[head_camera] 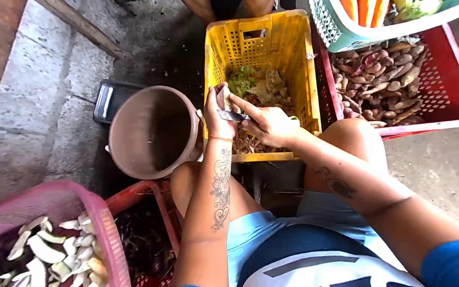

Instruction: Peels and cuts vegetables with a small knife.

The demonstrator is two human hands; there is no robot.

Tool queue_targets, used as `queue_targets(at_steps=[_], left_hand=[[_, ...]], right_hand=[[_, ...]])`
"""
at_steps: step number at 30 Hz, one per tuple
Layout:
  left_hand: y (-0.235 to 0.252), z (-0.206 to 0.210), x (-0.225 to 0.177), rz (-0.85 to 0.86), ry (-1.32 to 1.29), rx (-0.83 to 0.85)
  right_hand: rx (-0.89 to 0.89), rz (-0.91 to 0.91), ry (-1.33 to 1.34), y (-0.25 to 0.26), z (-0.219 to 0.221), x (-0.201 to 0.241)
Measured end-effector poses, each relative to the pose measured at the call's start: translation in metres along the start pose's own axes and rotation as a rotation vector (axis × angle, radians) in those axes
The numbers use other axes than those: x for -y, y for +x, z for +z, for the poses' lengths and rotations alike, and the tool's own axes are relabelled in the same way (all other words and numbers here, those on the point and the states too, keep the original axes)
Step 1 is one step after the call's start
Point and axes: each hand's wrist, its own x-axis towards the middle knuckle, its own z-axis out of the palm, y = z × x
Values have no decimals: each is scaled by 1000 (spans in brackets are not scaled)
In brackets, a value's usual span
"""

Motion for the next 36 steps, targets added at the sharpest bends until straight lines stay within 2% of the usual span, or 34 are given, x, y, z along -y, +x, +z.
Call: queue_targets(at_steps=[5,13,19,23,28,32,36], left_hand=[[0,-1,2,-6,3,8],[-4,0,9,92,109,25],[-19,3,20,192,266,234],[-6,-2,14,111,244,205],[-1,0,10,31,210,59],[0,-3,14,120,249,77],[1,1,17,183,265,59]], right_hand=[[-14,-4,-5,0,3,-3],[17,98,95,5,-5,-5],[-37,306,353,16,-17,-22],[-106,391,565,17,-12,-29],[10,261,354,10,-14,-17],[73,187,175,7,-18,-9],[14,184,109,7,-14,-9]])
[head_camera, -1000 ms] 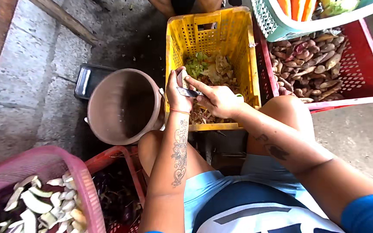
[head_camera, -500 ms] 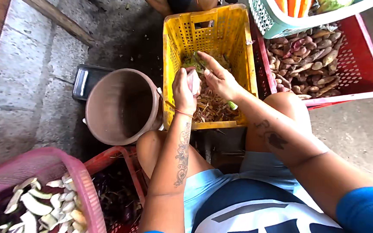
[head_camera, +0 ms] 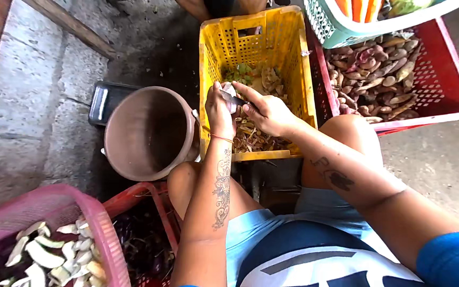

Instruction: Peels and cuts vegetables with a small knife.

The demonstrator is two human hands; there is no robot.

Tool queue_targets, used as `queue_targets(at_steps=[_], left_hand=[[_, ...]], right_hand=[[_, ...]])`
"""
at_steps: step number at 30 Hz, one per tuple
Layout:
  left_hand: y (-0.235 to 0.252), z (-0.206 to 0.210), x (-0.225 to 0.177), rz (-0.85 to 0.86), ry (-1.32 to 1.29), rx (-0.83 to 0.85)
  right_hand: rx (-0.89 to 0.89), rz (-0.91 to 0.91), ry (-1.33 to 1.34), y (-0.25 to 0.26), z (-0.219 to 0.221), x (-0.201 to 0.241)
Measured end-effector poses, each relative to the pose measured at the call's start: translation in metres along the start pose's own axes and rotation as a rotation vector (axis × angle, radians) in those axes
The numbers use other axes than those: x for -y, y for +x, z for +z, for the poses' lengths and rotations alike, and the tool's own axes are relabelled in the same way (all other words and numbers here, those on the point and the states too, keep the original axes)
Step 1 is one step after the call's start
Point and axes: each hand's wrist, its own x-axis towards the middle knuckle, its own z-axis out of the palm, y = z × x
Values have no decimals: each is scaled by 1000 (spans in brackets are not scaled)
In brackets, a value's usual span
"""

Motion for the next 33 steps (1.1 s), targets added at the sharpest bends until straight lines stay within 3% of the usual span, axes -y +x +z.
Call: queue_targets(at_steps=[10,16,23,27,29,33], left_hand=[[1,-5,7,123,78,90],[1,-6,3,160,70,148],[-3,-9,1,113,57,247],[-5,-9,-9,-82,-39,285],[-4,-9,-11,-113,-115,273],[0,-6,-12,-163,-206,114]], right_hand=[[-70,8,143,2,3,-5],[20,66,313,2,0,-4],[-89,-63,405,7,0,-12],[-124,50,949,8,0,-5],[-111,198,1130,8,-5,-3],[2,505,967,5,-12,0]])
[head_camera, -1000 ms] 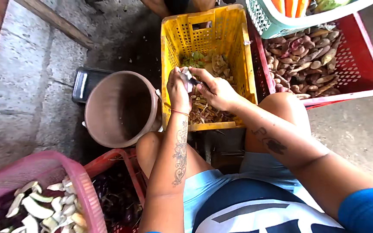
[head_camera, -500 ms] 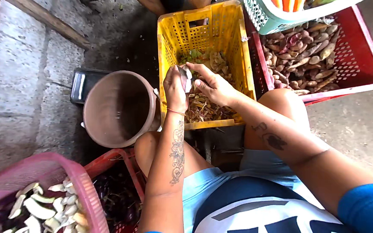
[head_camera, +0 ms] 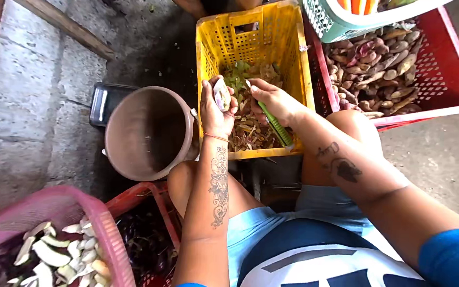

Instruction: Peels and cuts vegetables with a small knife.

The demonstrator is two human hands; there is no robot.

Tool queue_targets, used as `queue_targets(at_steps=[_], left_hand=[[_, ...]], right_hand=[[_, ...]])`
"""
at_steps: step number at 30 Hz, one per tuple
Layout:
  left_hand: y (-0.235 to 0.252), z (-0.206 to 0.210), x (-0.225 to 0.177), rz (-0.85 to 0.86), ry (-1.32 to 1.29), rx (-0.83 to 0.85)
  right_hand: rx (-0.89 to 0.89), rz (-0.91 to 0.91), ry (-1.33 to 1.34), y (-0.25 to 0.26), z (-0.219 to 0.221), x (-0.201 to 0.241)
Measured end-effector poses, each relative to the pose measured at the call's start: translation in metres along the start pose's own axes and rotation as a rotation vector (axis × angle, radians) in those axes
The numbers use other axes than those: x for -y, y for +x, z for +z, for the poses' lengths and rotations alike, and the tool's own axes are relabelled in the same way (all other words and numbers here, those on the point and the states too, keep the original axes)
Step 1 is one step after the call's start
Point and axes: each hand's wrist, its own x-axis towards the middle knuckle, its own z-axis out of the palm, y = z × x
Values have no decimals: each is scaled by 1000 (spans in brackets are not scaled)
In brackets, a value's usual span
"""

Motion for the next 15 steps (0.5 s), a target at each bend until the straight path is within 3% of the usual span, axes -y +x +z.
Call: queue_targets(at_steps=[3,7,15], left_hand=[[1,4,-1,-43,1,-168],[5,0,1,-38,-95,-230],[3,4,0,-52,-135,-234]], right_hand=[[69,-183,-403,0,3,-6],[119,-512,-954,-4,11,-15],[107,-524,-1095,-4,15,-17]])
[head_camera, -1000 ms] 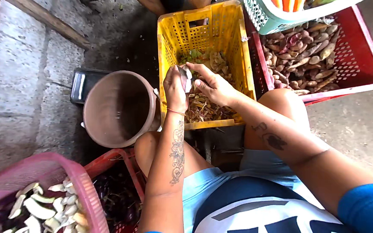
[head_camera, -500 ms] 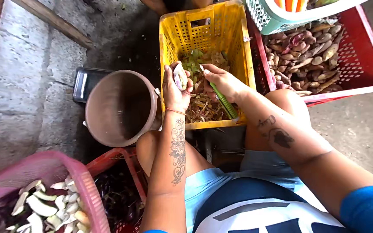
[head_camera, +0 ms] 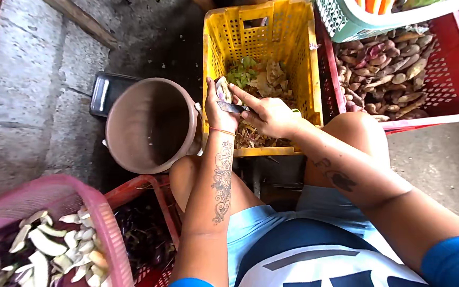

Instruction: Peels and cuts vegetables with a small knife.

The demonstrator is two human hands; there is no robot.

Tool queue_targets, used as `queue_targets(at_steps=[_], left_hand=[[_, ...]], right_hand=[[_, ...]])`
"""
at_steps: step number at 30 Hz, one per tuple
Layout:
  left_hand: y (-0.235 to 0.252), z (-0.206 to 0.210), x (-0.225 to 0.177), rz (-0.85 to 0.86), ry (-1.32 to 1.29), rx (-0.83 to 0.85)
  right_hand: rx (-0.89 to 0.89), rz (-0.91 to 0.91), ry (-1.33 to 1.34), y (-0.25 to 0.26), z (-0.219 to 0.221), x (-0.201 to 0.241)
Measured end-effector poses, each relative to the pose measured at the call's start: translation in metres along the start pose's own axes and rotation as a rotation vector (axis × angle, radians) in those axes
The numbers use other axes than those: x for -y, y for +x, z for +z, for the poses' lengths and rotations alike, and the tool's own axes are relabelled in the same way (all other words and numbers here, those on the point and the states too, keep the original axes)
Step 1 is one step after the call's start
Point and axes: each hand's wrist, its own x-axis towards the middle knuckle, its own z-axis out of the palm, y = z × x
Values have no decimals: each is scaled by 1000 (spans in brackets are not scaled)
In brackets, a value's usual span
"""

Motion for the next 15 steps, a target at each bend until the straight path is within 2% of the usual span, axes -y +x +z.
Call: queue_targets(at_steps=[7,15], left_hand=[[2,-1,4,52,-19,34],[0,-3,7,112,72,30]], right_hand=[[-92,2,-62,0,4,-1],[-98,13,31,4,2,-7]])
